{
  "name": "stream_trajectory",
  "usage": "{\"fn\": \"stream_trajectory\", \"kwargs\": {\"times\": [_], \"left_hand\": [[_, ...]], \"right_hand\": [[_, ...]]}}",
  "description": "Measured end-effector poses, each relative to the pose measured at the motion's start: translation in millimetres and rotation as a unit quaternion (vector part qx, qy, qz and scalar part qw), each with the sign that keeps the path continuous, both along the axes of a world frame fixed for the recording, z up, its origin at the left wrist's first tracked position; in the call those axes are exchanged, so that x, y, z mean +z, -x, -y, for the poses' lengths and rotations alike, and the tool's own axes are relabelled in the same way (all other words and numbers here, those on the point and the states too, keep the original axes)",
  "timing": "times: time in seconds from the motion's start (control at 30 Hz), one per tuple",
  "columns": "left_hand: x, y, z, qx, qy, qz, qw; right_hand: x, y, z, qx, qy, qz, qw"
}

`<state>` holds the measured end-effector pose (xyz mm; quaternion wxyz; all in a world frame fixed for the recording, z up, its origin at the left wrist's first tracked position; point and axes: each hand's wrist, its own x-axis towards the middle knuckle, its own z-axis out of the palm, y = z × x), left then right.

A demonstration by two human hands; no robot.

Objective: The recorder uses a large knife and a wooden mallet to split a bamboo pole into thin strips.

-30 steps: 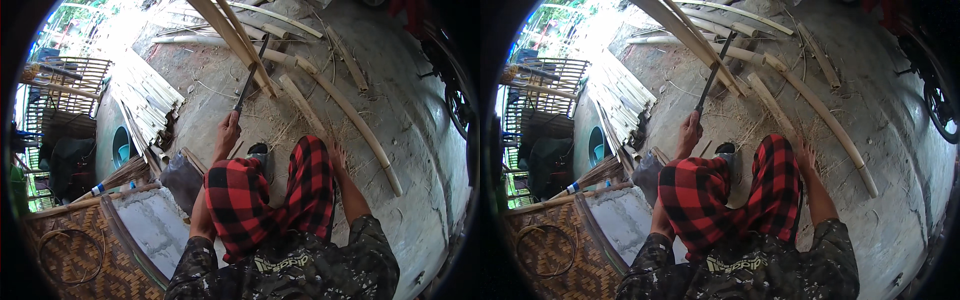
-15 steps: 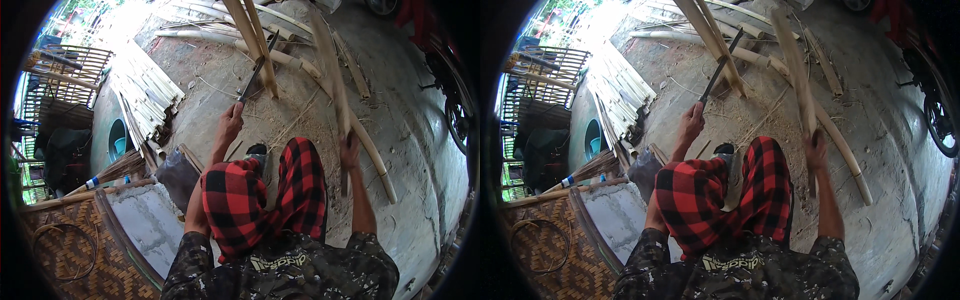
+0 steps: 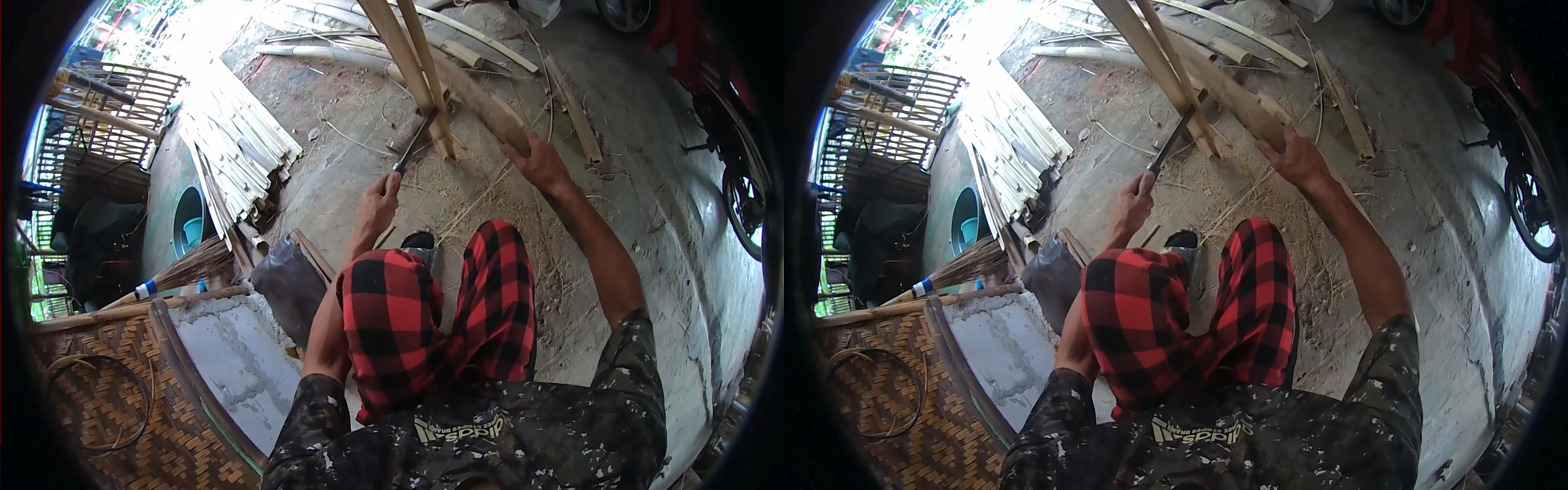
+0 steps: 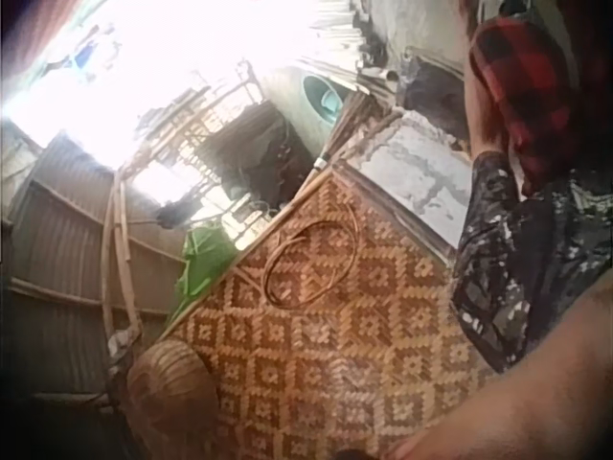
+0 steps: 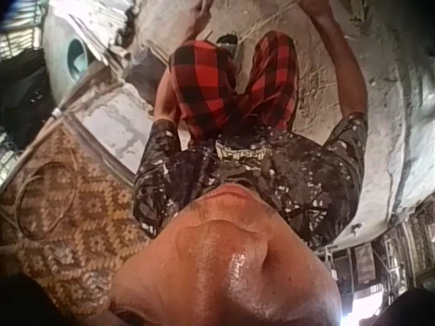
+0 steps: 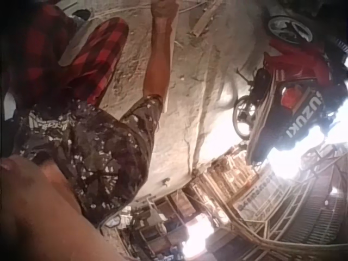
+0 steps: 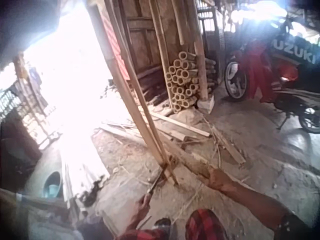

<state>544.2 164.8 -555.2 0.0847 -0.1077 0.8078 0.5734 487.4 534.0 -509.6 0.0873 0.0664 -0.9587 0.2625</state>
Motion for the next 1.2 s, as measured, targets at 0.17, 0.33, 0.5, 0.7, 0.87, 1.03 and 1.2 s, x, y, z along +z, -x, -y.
{"fn": "stream_trajectory", "kwargs": {"times": [0.17,0.33,0.5,0.7,0.87,1.03,1.2], "left_hand": [[0.4,-5.4,20.9,-0.002,0.044,-0.011,0.999],[-6.3,8.7,-3.2,-0.056,0.089,-0.030,0.994],[-4.7,-2.7,4.3,-0.035,0.086,-0.014,0.996],[9.2,-1.2,-9.3,-0.016,0.119,-0.008,0.993],[-10.4,-6.3,-4.2,-0.026,0.098,-0.019,0.995],[5.0,-10.5,4.6,-0.008,0.104,-0.004,0.995],[-5.6,-4.7,-0.7,-0.058,0.129,-0.017,0.990]], "right_hand": [[46.0,2.0,31.8,-0.014,0.086,0.013,0.996],[-45.5,-9.2,-17.9,0.003,-0.106,0.075,0.992],[-11.6,-5.9,1.1,0.005,0.059,0.090,0.994],[-35.1,-34.7,-2.9,0.002,0.100,0.091,0.991],[-45.9,-32.4,-8.6,-0.007,-0.020,0.115,0.993],[12.5,-35.6,16.5,-0.038,0.145,0.116,0.982],[-44.8,-53.7,-13.9,0.005,-0.048,0.270,0.962]]}}
